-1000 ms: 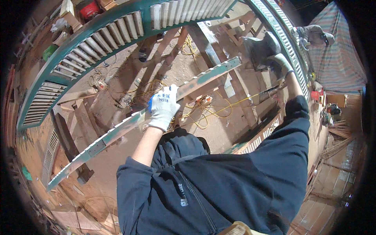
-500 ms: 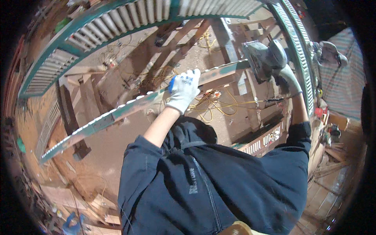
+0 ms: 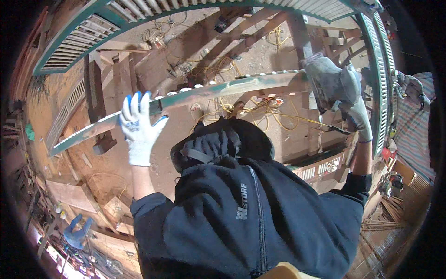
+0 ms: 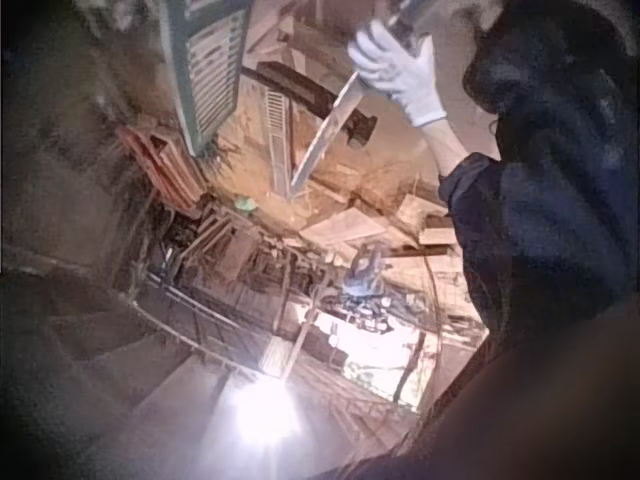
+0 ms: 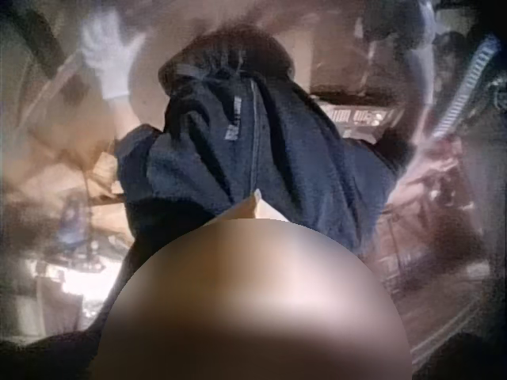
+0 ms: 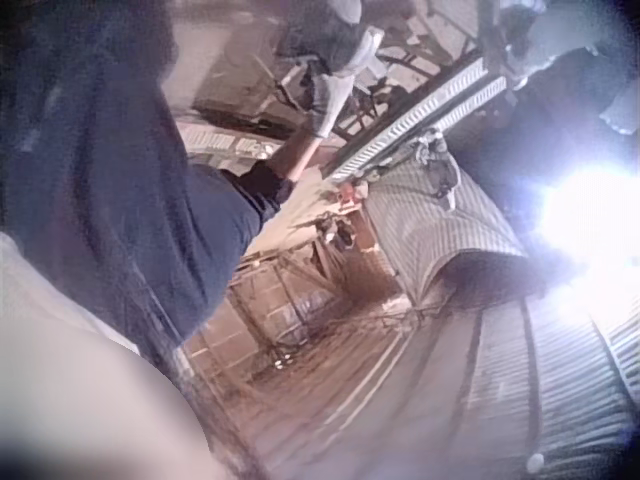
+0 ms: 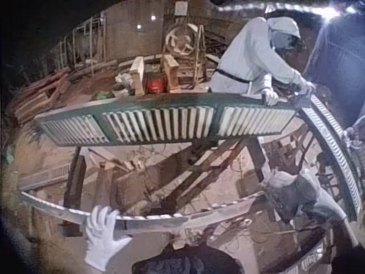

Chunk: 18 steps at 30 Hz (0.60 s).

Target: The person sands a green-painted wooden slatted structure using a handheld electric sander. They move the sander along the slats and frame, then set the tool down and briefly inspect the surface.

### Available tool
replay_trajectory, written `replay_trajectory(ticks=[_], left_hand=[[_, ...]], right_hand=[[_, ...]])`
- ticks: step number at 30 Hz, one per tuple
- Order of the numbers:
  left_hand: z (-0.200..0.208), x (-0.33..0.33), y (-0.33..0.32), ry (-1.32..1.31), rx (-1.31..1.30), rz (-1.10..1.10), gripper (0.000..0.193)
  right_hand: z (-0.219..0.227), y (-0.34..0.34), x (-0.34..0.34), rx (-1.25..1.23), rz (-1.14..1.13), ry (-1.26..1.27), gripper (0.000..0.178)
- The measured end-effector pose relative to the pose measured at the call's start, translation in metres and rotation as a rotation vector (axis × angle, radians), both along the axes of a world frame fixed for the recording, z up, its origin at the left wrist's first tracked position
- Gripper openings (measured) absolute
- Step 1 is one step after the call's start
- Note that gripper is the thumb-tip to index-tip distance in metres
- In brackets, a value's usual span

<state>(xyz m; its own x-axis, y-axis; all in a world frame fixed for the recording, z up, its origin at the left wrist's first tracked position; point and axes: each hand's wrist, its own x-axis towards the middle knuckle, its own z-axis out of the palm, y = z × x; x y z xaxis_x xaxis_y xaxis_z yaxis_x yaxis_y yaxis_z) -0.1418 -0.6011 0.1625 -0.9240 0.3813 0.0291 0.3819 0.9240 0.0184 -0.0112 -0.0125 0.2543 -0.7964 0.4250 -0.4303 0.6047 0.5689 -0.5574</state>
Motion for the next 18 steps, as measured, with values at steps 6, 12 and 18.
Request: replay_trajectory(ticks=[6, 12, 18], left_hand=[[0.010, -0.008, -0.016, 0.032, 0.404, -0.042, 0.076], [0.052, -0.017, 0.065, -0.262, 1.249, -0.295, 0.080], [0.077, -0.042, 0.070, -0.048, 1.159, -0.306, 0.032]], right_hand=[[0.002, -0.124, -0.055, 0.272, 0.584, 0.120, 0.050], [0.000, -0.247, -0.103, 0.063, 0.706, 0.347, 0.034], [0.003, -0.332, -0.125, 0.105, 0.827, 0.341, 0.049]])
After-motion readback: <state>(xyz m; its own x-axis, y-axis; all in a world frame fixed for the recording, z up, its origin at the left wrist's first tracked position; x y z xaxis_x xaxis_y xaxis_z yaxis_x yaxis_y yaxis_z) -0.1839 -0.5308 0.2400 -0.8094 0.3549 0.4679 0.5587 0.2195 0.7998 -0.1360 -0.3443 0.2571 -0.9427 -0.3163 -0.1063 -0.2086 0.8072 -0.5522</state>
